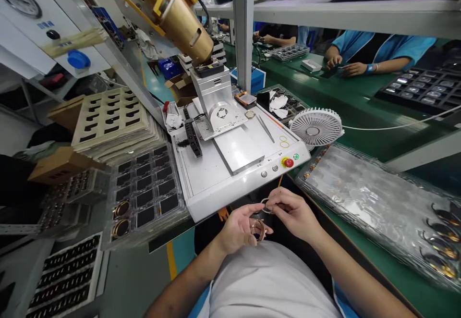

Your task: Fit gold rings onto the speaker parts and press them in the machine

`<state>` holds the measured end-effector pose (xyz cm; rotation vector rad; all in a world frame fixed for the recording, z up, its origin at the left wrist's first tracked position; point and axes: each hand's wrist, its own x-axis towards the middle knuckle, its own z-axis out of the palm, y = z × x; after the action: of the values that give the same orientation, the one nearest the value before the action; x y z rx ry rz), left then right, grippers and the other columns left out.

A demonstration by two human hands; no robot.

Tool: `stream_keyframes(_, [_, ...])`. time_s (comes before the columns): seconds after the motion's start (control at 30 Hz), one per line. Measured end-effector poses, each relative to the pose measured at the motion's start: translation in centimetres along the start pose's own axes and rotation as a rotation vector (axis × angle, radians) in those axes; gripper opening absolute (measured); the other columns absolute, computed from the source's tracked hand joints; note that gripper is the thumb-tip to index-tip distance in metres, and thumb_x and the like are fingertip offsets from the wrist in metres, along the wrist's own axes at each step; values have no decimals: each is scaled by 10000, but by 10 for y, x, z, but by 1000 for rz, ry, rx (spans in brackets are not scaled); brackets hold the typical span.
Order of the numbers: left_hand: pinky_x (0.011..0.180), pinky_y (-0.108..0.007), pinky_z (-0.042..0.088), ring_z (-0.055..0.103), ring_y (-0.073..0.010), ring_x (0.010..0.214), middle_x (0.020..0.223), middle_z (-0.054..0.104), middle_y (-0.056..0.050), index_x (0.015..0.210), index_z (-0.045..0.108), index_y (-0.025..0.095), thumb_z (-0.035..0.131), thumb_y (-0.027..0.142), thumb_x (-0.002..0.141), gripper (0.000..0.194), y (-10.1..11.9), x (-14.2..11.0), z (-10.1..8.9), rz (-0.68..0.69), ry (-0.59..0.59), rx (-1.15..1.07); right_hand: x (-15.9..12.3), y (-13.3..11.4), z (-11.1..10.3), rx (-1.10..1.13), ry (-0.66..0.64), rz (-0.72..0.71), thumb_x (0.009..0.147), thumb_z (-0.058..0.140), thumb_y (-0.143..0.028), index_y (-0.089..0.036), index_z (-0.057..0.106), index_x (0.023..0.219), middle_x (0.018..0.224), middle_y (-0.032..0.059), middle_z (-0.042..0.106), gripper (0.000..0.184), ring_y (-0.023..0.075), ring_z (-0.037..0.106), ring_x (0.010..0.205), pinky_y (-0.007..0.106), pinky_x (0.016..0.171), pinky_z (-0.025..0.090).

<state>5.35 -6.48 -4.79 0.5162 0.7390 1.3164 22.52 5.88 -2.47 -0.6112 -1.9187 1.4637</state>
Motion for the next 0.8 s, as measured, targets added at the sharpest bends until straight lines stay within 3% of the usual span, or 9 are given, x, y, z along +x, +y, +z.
stream_keyframes(0.13, [749, -282, 525, 757, -253, 907, 917, 780, -116, 1327, 670, 165, 1044, 437, 426, 1012, 2, 2, -1, 41, 69, 0, 26, -9, -10, -157, 39, -61, 959, 681, -454, -228, 721, 790, 971, 88, 683, 284, 246, 665, 894, 374, 778, 554])
stream_keyframes(0.27, [762, -291, 513, 747, -263, 930, 967, 790, -146, 1363, 640, 135, 1026, 494, 447, 1057, 5, 1, -2, 104, 148, 57, 82, -10, -20, -169, 156, 47, 874, 686, -513, -213, 629, 799, 736, 39, 671, 315, 208, 625, 675, 332, 659, 506])
stream_keyframes(0.37, [745, -308, 515, 736, -269, 913, 993, 789, -164, 1403, 610, 138, 1020, 515, 448, 1106, 7, -4, -4, 133, 147, 114, 125, -4, -22, -264, 257, 105, 802, 659, -536, -216, 597, 772, 691, 31, 646, 328, 202, 590, 625, 318, 603, 463])
stream_keyframes(0.47, [758, -333, 535, 729, -259, 884, 992, 789, -167, 1467, 551, 147, 1013, 519, 474, 1157, 8, -13, -6, 166, 134, 171, 142, 1, -23, -342, 327, 144, 746, 676, -484, -219, 589, 776, 696, 23, 630, 280, 201, 563, 622, 335, 636, 452])
stream_keyframes(0.53, [766, -347, 557, 730, -273, 917, 1048, 779, -181, 1509, 506, 161, 1002, 523, 504, 1177, 9, -19, -7, 210, 128, 235, 134, 0, -21, -385, 394, 141, 732, 694, -465, -212, 597, 874, 784, 34, 645, 307, 201, 560, 650, 348, 678, 457])
stream_keyframes(0.6, [774, -361, 588, 735, -300, 993, 1259, 714, -217, 1539, 475, 211, 1001, 485, 535, 1166, 8, -24, -8, 277, 141, 344, 112, -3, -14, -401, 406, 117, 774, 693, -483, -212, 589, 916, 807, 36, 644, 323, 200, 556, 652, 350, 680, 458])
stream_keyframes(0.7, [814, -403, 639, 741, -328, 1078, 1645, 368, -237, 1580, 404, 310, 998, 384, 586, 1161, 3, -24, -6, 398, 178, 621, 66, -10, 4, -228, 178, 151, 893, 661, -537, -211, 628, 875, 757, 48, 671, 329, 217, 613, 672, 348, 660, 488])
stream_keyframes(0.8, [921, -473, 652, 739, -326, 1118, 1731, 158, -232, 1636, 251, 339, 956, 343, 669, 1197, -2, -15, -1, 436, 135, 989, 30, -11, 24, 109, -3, 250, 900, 723, -548, -194, 678, 1148, 1017, 99, 752, 434, 265, 708, 909, 369, 788, 568])
